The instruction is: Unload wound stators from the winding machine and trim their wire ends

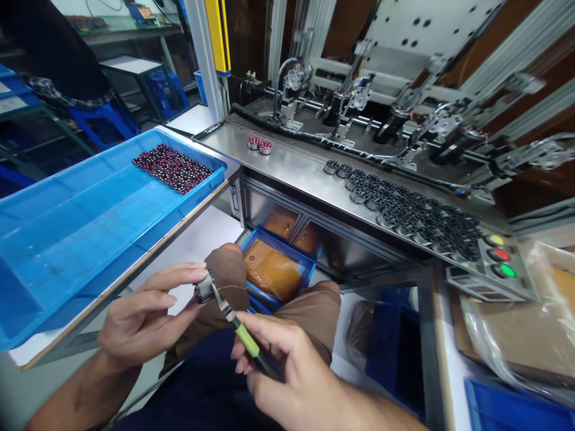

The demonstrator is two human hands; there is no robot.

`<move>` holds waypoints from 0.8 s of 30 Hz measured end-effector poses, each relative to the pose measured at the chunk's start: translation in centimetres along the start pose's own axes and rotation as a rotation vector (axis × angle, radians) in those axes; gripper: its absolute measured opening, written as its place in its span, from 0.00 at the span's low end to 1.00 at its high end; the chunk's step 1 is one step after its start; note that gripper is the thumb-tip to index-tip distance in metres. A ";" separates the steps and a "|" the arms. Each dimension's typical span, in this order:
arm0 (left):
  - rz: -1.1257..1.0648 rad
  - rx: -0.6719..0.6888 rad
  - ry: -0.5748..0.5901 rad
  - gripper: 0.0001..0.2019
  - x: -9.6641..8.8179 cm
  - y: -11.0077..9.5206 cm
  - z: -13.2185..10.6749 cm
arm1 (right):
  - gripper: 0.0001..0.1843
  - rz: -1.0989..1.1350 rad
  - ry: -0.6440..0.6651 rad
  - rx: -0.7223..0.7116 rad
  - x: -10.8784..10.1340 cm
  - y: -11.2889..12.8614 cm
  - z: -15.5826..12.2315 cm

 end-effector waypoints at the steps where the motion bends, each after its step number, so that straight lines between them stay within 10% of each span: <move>1: -0.003 -0.004 0.001 0.30 0.0 0.0 0.0 | 0.37 0.001 -0.001 0.010 0.0 -0.1 0.1; 12: 0.003 -0.028 -0.010 0.31 0.2 0.8 -0.5 | 0.07 -0.298 -0.065 0.057 -0.5 0.1 1.0; 19: 0.149 0.067 -0.027 0.35 0.1 0.7 -1.1 | 0.26 -0.222 -0.198 0.021 -2.8 -1.0 -0.2; 24: 0.286 0.110 0.024 0.27 0.3 0.0 -0.8 | 0.22 -0.152 -0.211 0.088 -3.8 -1.9 -0.7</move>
Point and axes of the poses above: each hand's wrist, its own z-axis towards the middle knuckle, its own x-axis out of the palm, y = z × x, the point moved 10 cm from there along z, towards the middle knuckle, and after that the axes turned 7 degrees about -y, right-handed, at the moved point
